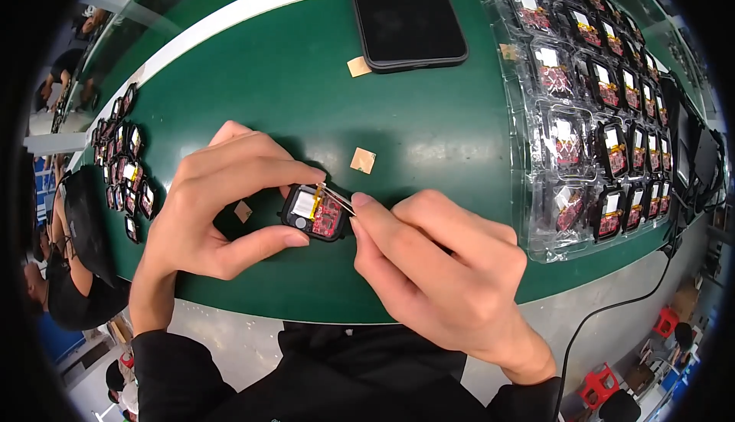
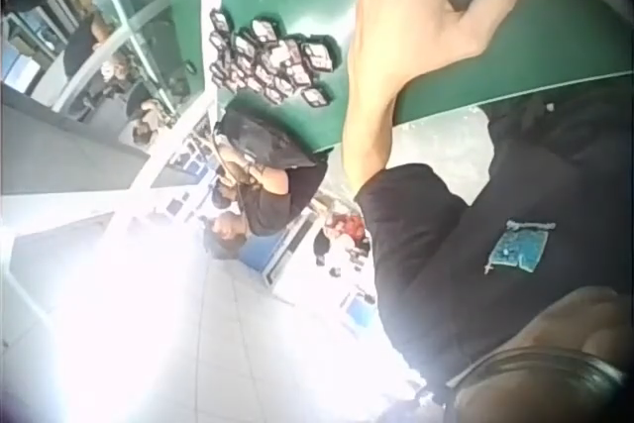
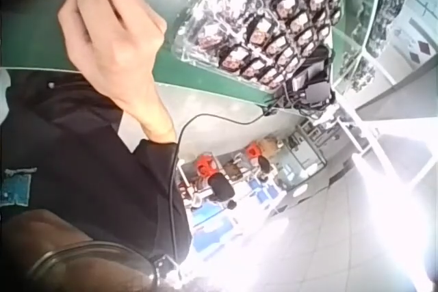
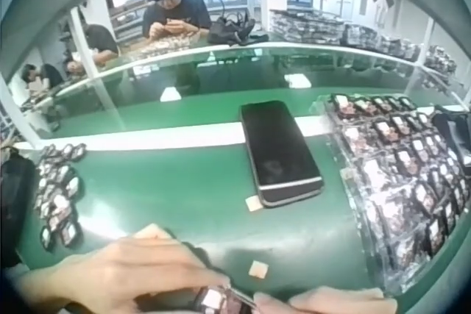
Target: Manually assemble and inspect smart watch or small electronic device components using a pick tool.
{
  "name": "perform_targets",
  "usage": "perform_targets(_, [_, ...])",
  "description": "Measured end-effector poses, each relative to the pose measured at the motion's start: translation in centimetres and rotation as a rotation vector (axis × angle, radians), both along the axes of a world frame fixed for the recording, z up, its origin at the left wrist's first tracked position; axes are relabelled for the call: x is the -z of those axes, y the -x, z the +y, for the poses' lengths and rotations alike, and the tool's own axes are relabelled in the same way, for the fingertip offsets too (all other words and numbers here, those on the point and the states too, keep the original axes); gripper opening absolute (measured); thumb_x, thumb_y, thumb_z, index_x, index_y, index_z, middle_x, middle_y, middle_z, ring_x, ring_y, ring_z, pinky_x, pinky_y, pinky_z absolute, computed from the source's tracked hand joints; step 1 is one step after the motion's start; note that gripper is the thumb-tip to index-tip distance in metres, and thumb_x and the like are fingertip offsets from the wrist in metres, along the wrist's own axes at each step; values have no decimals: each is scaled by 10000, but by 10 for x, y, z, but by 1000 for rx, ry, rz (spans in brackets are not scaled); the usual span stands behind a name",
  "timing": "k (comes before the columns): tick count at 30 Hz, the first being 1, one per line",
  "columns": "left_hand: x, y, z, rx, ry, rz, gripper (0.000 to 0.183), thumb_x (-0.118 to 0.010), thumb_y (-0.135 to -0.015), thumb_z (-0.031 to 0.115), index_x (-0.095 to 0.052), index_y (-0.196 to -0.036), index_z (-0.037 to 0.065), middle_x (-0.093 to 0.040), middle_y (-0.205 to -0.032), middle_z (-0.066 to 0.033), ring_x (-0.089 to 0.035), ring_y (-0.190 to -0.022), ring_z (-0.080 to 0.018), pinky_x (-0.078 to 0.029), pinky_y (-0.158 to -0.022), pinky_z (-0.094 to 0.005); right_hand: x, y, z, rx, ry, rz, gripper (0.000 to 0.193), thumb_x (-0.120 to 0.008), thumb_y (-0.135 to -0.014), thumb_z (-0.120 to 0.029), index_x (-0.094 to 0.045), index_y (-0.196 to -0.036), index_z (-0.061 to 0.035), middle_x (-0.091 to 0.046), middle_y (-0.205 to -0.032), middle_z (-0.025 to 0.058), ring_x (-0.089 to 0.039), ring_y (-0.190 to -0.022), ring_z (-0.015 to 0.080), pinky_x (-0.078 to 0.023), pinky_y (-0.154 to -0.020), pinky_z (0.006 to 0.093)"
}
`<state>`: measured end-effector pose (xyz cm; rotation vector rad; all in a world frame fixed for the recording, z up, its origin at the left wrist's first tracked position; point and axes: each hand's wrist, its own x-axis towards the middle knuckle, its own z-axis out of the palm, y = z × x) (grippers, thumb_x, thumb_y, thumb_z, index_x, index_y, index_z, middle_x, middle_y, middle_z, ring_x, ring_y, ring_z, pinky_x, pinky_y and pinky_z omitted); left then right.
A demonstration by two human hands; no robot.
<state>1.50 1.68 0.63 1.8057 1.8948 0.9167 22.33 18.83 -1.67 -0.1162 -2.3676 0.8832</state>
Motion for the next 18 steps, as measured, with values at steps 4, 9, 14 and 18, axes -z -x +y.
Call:
perform_targets(4, [-1, 4, -3, 30, 24, 2, 510, -950, -768, 272, -823, -1183, 4, -797, -990, -113, -728, -907, -282, -477, -907, -384, 0, -1, -1, -16, 7, -3, 308, -881, -739, 95, -830, -1039, 51, -634, -780, 52, -616, -566, 172, -479, -498, 323])
perform_targets(9, [5, 14, -3, 67, 29, -75, 530, -955, -764, 308, -827, -1175, -2, -799, -983, -106, -730, -907, -270, -440, -893, -376, -7, -2, 4, -30, 198, -113, 234, -866, -798, 89, -843, -1024, 31, -633, -705, 43, -540, -499, 114, -402, -454, 292])
perform_targets(14, [5, 16, -2, 111, 25, -116, 541, -952, -771, 334, -831, -1176, -3, -794, -956, -100, -722, -886, -255, -407, -866, -378, -6, -3, 5, -45, 256, -129, 200, -858, -824, 87, -845, -1014, 27, -634, -687, 36, -494, -479, 83, -351, -443, 275])
perform_targets(18, [5, 15, -1, 111, 24, -106, 538, -951, -769, 337, -835, -1175, 3, -792, -951, -96, -719, -878, -251, -404, -861, -375, -6, -3, 5, -51, 267, -148, 191, -856, -828, 87, -844, -1009, 25, -637, -691, 36, -494, -480, 82, -353, -442, 274])
